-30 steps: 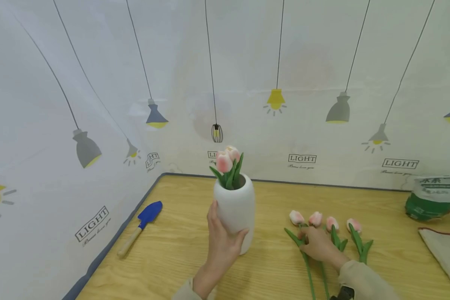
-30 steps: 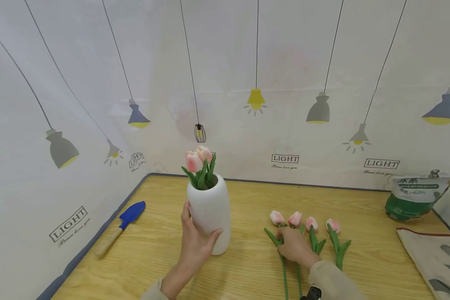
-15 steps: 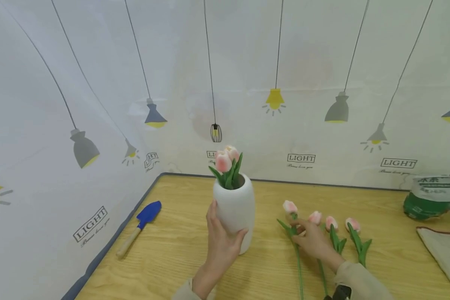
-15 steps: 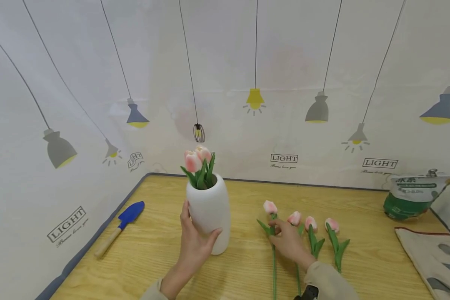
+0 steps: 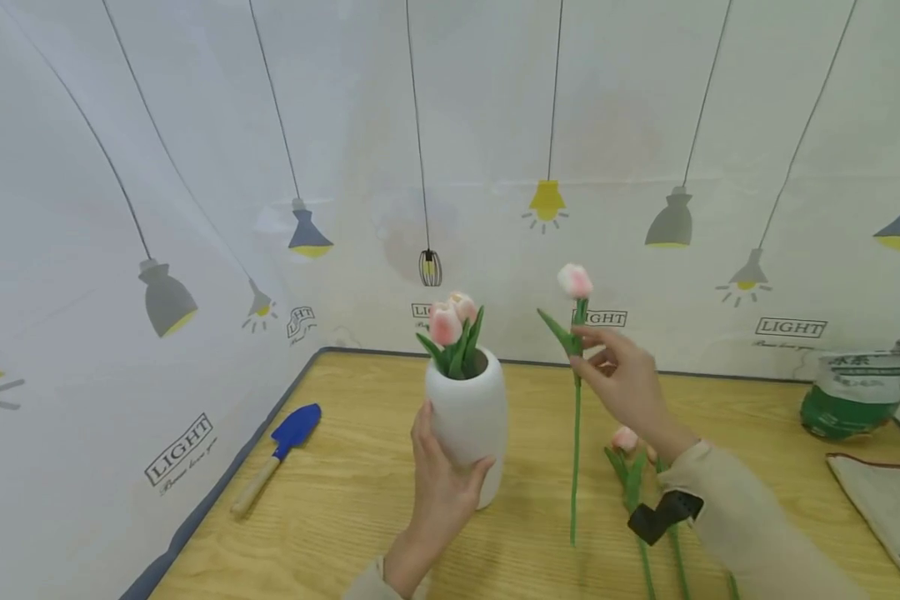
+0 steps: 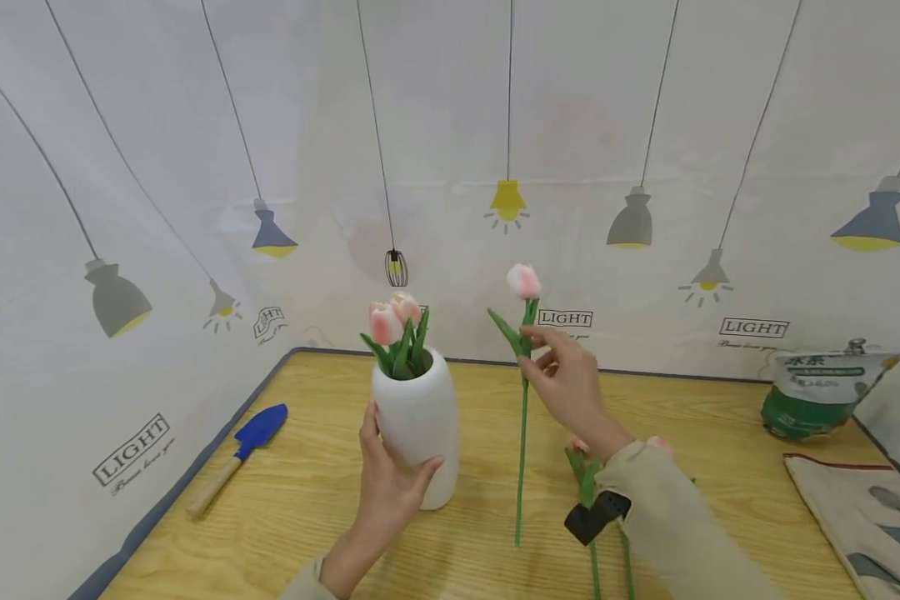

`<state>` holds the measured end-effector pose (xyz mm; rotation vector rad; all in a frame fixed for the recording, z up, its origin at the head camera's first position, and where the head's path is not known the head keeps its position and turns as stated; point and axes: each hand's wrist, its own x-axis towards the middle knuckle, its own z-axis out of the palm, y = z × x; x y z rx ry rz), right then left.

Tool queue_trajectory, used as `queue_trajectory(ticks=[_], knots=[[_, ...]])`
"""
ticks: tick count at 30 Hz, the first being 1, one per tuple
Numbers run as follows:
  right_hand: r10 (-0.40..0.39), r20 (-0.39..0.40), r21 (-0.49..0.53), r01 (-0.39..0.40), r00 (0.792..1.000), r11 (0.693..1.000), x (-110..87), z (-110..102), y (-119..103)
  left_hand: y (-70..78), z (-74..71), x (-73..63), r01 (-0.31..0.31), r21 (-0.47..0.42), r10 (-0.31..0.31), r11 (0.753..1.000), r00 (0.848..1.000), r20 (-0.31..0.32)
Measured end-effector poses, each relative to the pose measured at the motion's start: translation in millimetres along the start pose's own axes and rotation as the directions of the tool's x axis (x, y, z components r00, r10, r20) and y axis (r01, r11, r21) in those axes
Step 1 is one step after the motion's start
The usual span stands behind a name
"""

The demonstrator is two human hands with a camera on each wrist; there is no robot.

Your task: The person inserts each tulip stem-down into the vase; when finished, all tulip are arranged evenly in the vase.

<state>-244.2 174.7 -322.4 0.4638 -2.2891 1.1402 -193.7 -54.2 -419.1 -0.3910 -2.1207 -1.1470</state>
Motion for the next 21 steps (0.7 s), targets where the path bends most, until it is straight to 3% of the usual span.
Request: queue_trajectory(ticks=[3,7,10,13,15,18,21], knots=[[-0.135,-0.113,0.028,0.139,0.984,0.99,26.2,-15.3,-23.0,-1.1,-0.1,-0.8,0.009,-0.002,-0.009,1.0,1.0,0.001],[-0.219,-0.221,0.096,0.245,0.95,0.965,55.9,-37.9,-58.1,-1.1,0.1,-1.4,0.025,-0.012,-0.025,1.0,1.0,0.007],[-0.261,-0.323,0.179,0.33,0.91,0.927,72.5,-53.3,-83.9,-0.8,0.3,-1.3,0.037,-0.018,-0.036,0.999,0.999,0.018],[-0.278,-0.43,0.272,0.417,0.859,0.868,82.8,-64.2,-104.7,-1.0,-0.3,-1.1,0.039,-0.012,-0.039,0.999,0.999,0.033],[-0.268,-0.47,0.316,0.444,0.841,0.839,85.4,-66.7,-114.8,-1.2,-0.4,-0.9,0.03,-0.011,-0.029,0.999,0.999,0.03],[-0.27,-0.47,0.315,0.446,0.84,0.838,85.2,-63.0,-122.4,-2.3,-0.1,-0.6,0.012,-0.006,-0.012,1.0,1.0,0.017],[-0.273,-0.464,0.253,0.421,0.843,0.871,82.5,-54.1,-122.8,-3.1,0.9,-0.5,-0.004,-0.015,0.004,1.0,1.0,-0.001]])
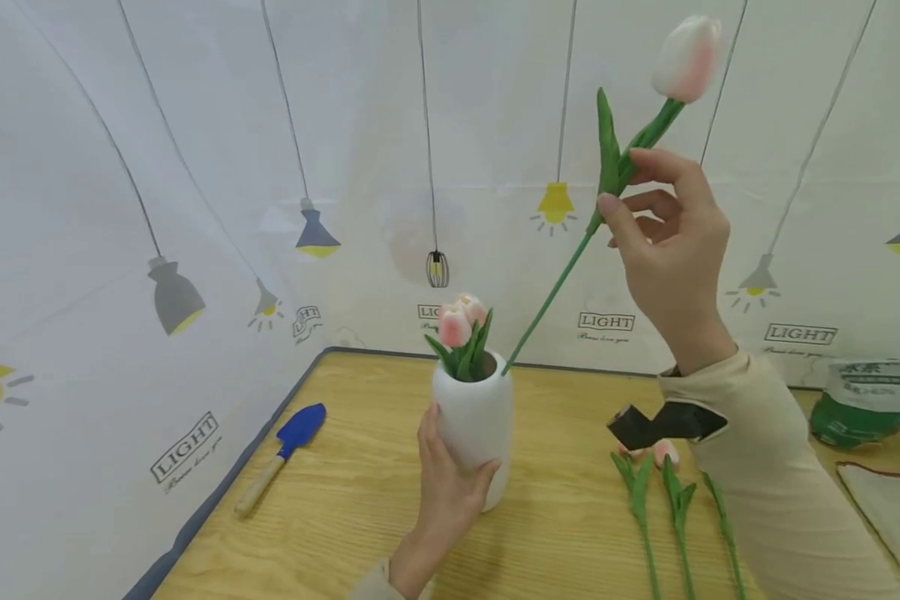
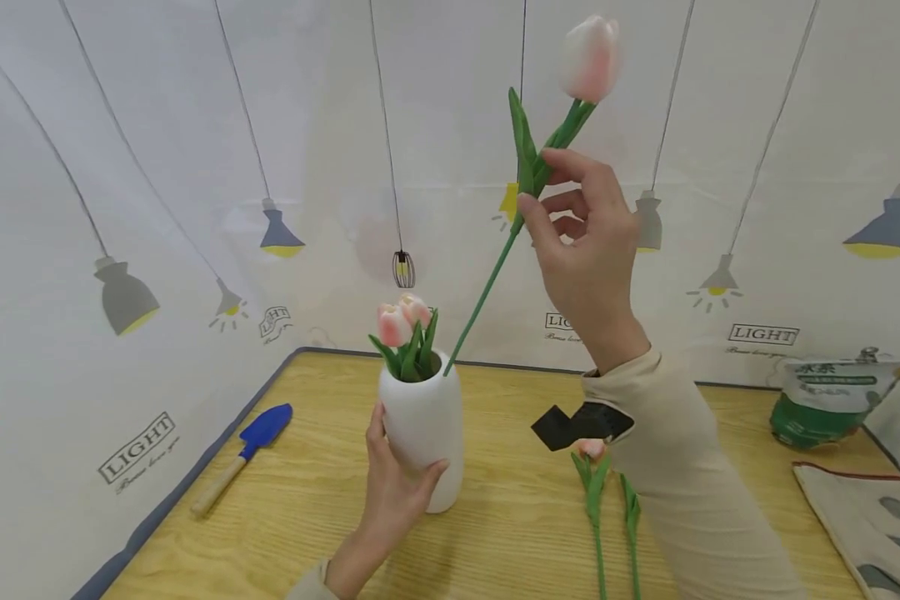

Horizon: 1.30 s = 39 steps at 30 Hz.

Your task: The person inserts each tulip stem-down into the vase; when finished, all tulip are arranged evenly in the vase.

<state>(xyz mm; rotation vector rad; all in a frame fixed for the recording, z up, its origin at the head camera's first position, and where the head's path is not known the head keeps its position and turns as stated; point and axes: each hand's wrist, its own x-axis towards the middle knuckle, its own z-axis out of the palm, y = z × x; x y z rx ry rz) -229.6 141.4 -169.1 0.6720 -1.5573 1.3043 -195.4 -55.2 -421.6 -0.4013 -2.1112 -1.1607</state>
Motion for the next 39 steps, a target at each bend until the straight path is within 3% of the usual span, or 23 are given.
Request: queue_trajectory(ticks=[8,12,15,18,21,24,29,32,34,39], knots=[[-0.029,-0.078,-0.009,0.029,0.997,1.0,-9.8,5.9,5.6,-1.3,4.4,-2.6,-0.045,-0.011,0.045,0.999,0.999,-0.008],[-0.07,0.046,-0.082,0.074,0.996,0.994,-19.2,12.2,10.6,-0.3,3.0,-2.5,-0.052,-0.003,0.052,0.999,0.999,-0.001],[-0.099,0.18,-0.176,0.131,0.979,0.976,-36.5,21.4,18.6,1.7,1.2,-1.3,-0.036,-0.003,0.036,0.999,0.999,0.006],[-0.086,0.273,-0.208,0.146,0.958,0.967,-60.7,31.4,28.8,1.8,0.6,-0.3,-0.031,-0.002,0.031,1.0,0.999,0.008],[-0.038,0.33,-0.205,0.111,0.943,0.972,-87.0,39.6,38.6,0.6,1.2,0.0,-0.039,0.007,0.039,0.999,0.999,0.007],[0.0,0.414,-0.221,0.101,0.91,0.97,-109.2,43.9,46.2,-0.5,1.8,0.1,-0.046,0.013,0.046,0.999,0.999,0.005],[0.032,0.563,-0.243,0.129,0.826,0.961,-128.5,44.1,50.8,-1.0,1.5,0.3,-0.039,0.019,0.039,0.999,0.999,0.018],[0.041,0.596,-0.237,0.127,0.802,0.963,-132.8,42.2,51.6,0.3,0.3,0.8,-0.025,0.021,0.024,0.999,0.999,0.024],[0.039,0.597,-0.216,0.113,0.801,0.97,-135.9,39.6,52.8,1.3,-0.4,1.0,-0.018,0.02,0.017,1.0,1.0,0.023],[0.059,0.541,-0.186,0.052,0.839,0.981,-146.5,21.7,59.0,2.9,-0.4,1.5,-0.013,0.004,0.013,1.0,1.0,0.022]])
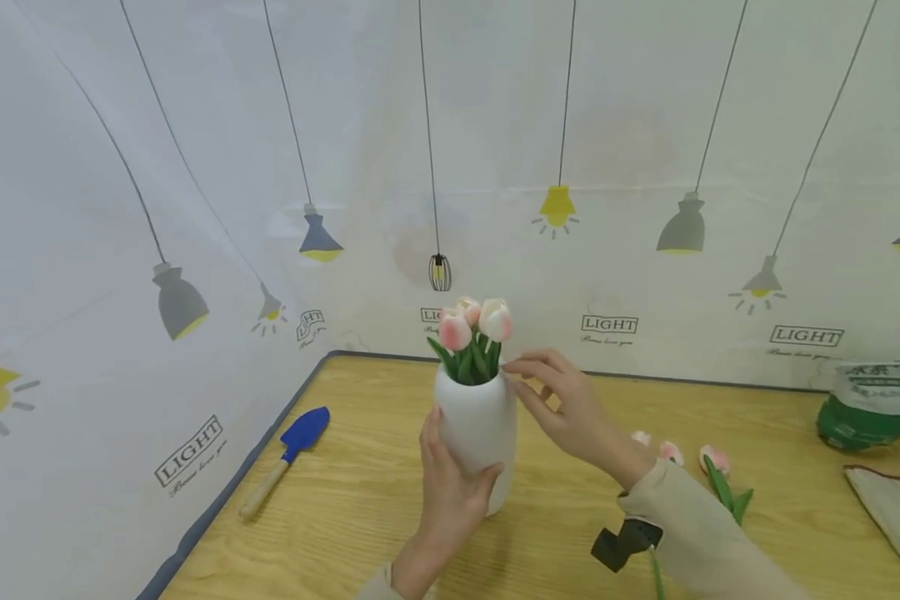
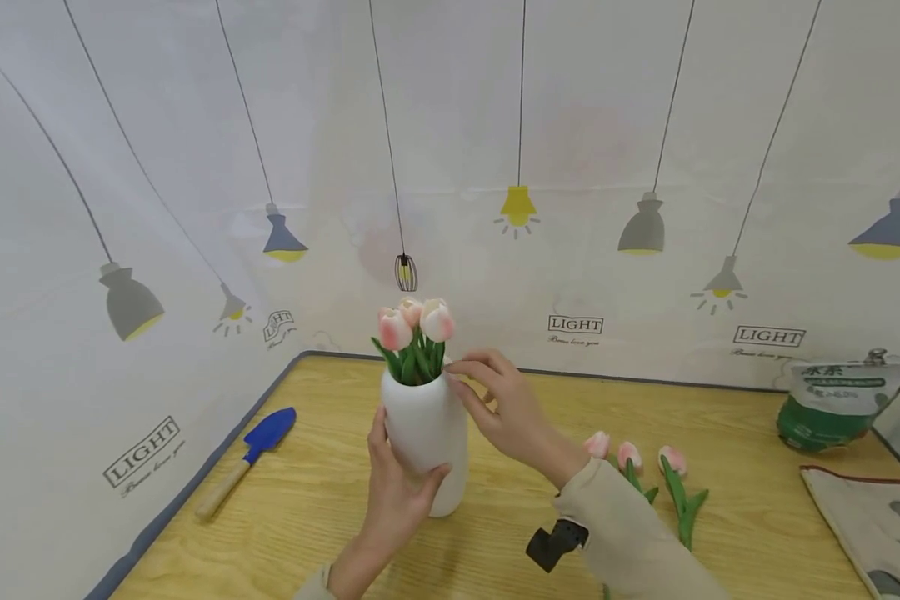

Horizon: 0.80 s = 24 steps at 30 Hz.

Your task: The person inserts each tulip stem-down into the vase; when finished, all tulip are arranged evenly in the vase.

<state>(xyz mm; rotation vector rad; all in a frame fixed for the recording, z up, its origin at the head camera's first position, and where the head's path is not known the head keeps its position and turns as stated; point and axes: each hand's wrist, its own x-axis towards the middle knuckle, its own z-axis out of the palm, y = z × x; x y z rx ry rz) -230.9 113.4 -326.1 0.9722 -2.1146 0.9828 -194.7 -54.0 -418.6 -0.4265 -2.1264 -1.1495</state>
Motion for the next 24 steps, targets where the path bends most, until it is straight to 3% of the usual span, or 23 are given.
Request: queue_trajectory(ticks=[4,7,10,12,14,15,18,21,24], knots=[[0.134,0.082,-0.057,-0.13,0.988,0.99,-24.7,-17.5,15.1,-0.2,1.4,-0.4,0.009,-0.01,-0.009,1.0,1.0,0.009],[0.282,0.21,-0.17,-0.249,0.936,0.953,-48.4,-32.6,31.9,-0.8,1.6,-0.7,0.006,0.0,-0.006,1.0,1.0,0.004],[0.422,0.358,-0.286,-0.333,0.833,0.898,-75.6,-46.7,47.2,-1.1,0.5,-1.7,0.005,0.003,-0.005,1.0,1.0,-0.003],[0.486,0.446,-0.333,-0.365,0.751,0.87,-96.1,-54.4,54.6,-2.1,-0.3,-2.2,0.003,0.004,-0.003,1.0,1.0,-0.004],[0.52,0.507,-0.355,-0.383,0.688,0.853,-114.3,-58.7,60.5,-2.6,-1.1,-2.3,0.002,0.007,-0.002,1.0,1.0,-0.012],[0.524,0.523,-0.352,-0.389,0.672,0.851,-122.6,-59.6,62.9,-2.9,-1.3,-2.2,0.002,0.009,-0.002,1.0,1.0,-0.018],[0.552,0.532,-0.332,-0.441,0.643,0.834,-139.7,-57.9,70.1,-2.9,-1.6,-1.0,0.006,0.011,-0.006,1.0,1.0,-0.031],[0.577,0.501,-0.325,-0.478,0.645,0.816,-148.8,-54.0,72.8,-2.5,-0.4,-0.8,0.021,-0.002,-0.021,1.0,0.999,-0.029],[0.622,0.461,-0.323,-0.533,0.633,0.782,-155.1,-49.6,71.6,-2.1,1.3,-1.5,0.031,-0.013,-0.031,0.999,0.999,-0.008]])
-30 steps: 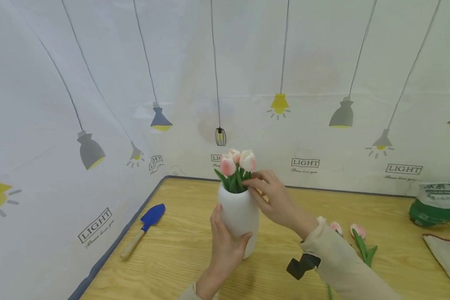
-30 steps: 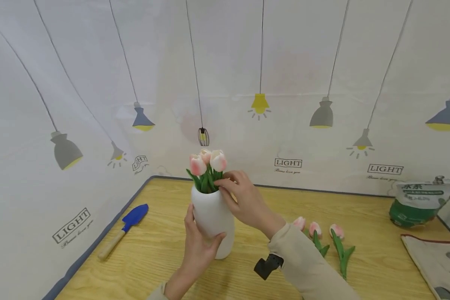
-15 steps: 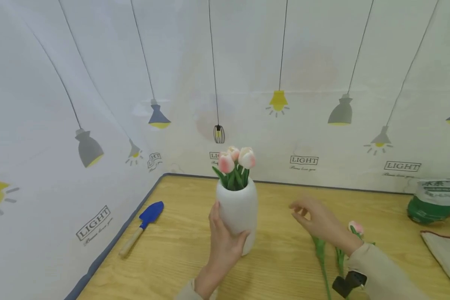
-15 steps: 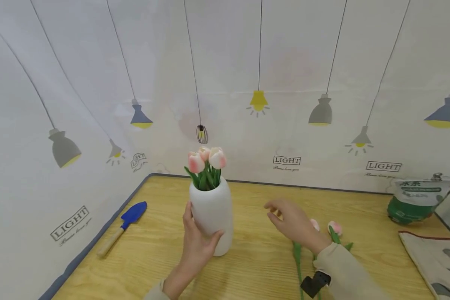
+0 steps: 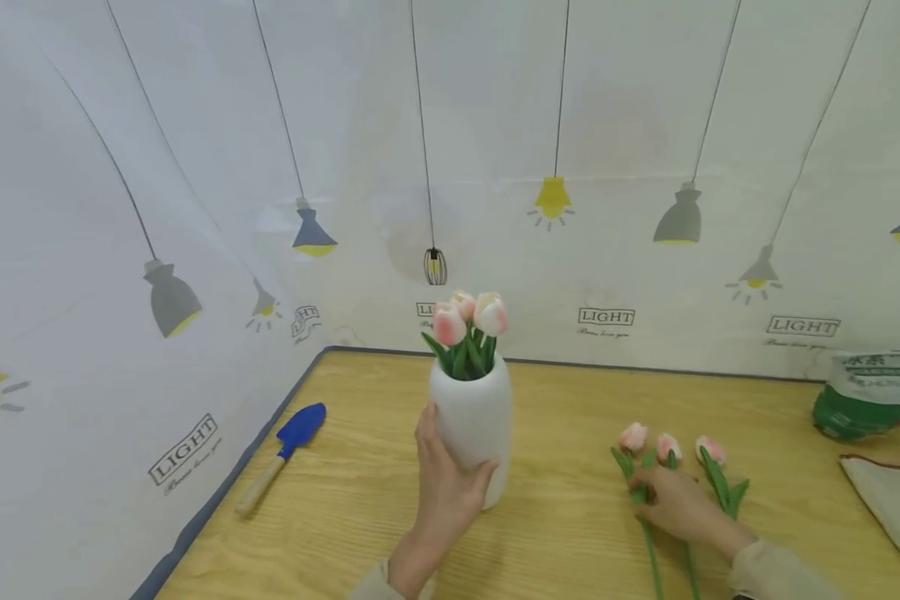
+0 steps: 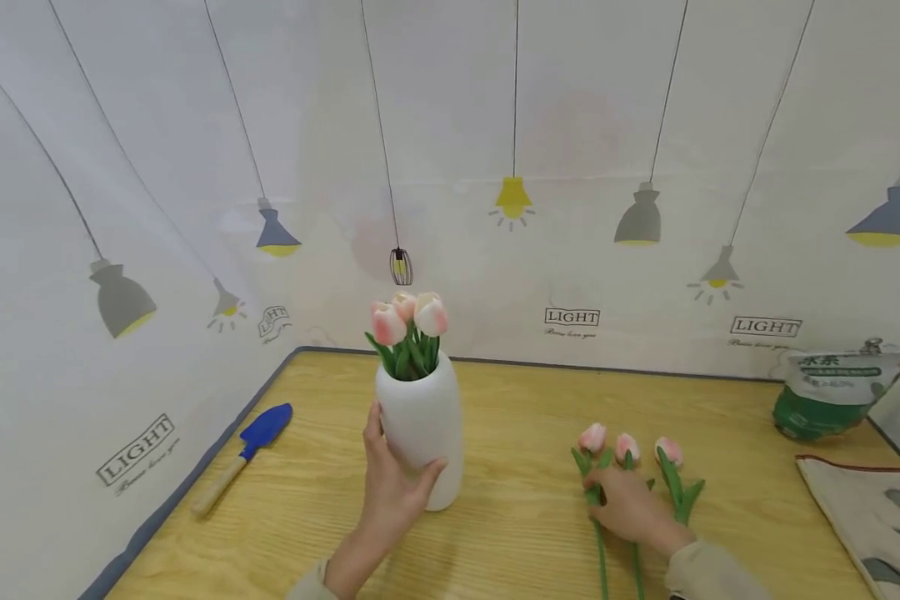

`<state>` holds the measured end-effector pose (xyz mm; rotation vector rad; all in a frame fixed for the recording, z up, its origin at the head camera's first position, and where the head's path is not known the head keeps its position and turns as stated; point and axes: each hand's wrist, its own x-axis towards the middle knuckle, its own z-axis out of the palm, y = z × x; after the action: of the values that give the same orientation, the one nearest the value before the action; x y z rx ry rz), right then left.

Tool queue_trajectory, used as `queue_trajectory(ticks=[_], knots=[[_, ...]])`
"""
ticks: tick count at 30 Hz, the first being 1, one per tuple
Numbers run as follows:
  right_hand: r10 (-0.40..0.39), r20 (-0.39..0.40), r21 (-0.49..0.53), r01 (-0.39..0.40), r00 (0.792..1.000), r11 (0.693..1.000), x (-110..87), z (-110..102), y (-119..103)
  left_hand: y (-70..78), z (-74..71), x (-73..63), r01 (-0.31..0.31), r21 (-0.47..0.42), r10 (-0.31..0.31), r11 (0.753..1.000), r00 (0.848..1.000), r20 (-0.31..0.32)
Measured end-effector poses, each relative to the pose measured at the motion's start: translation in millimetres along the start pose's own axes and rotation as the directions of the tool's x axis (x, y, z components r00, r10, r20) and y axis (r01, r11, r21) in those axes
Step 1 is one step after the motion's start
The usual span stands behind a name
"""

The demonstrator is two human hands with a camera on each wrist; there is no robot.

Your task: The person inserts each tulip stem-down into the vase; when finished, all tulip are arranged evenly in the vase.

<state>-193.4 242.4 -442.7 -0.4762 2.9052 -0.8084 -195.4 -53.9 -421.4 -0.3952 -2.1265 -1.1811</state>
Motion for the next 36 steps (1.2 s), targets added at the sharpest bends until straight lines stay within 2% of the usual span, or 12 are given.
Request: queue_trajectory(ticks=[7,11,16,18,20,22,23,26,28,30,32,36], knots=[[0.117,-0.049,0.07,-0.113,0.992,0.991,0.6,7.7,-2.4,-0.7,0.4,-1.2,-0.009,0.007,0.009,1.0,1.0,0.011],[0.139,-0.068,0.133,-0.129,0.988,0.983,5.2,3.3,-2.6,-1.3,-0.6,-0.9,-0.022,0.012,0.022,1.0,1.0,-0.004],[0.085,-0.167,0.167,-0.056,0.982,0.984,12.6,-16.2,-15.6,-2.1,-0.7,-0.7,-0.021,0.015,0.021,1.0,1.0,-0.008],[0.041,-0.252,0.141,-0.005,0.967,0.99,14.6,-26.9,-26.2,-2.7,-0.3,-1.2,-0.02,0.016,0.02,1.0,1.0,-0.008],[-0.017,-0.351,0.099,0.055,0.936,0.994,16.2,-39.6,-39.9,-2.8,0.2,-1.6,-0.018,0.015,0.018,1.0,1.0,-0.012],[-0.105,-0.471,0.062,0.152,0.876,0.986,18.4,-54.3,-56.0,-3.3,0.9,-2.0,-0.021,0.013,0.021,1.0,1.0,-0.017],[-0.158,-0.532,0.039,0.21,0.832,0.977,19.7,-62.4,-65.3,-3.5,1.2,-1.9,-0.024,0.014,0.024,1.0,1.0,-0.019],[-0.28,-0.682,-0.01,0.374,0.676,0.927,22.9,-89.6,-98.3,-4.1,2.1,-1.8,-0.03,0.019,0.031,0.999,0.999,-0.024],[-0.316,-0.754,-0.018,0.462,0.576,0.887,23.6,-107.7,-121.7,-4.1,2.1,-1.7,-0.03,0.025,0.031,0.999,0.999,-0.023],[-0.325,-0.809,0.0,0.551,0.49,0.834,23.9,-124.7,-143.0,-3.8,2.0,-1.4,-0.027,0.026,0.027,0.999,0.999,-0.02],[-0.31,-0.858,0.033,0.647,0.409,0.762,24.0,-139.4,-161.2,-3.2,1.9,-0.8,-0.02,0.023,0.021,1.0,1.0,-0.011],[-0.223,-0.94,0.108,0.846,0.258,0.523,26.3,-160.8,-192.7,-2.3,2.2,0.4,-0.003,0.011,0.003,1.0,1.0,0.01]])
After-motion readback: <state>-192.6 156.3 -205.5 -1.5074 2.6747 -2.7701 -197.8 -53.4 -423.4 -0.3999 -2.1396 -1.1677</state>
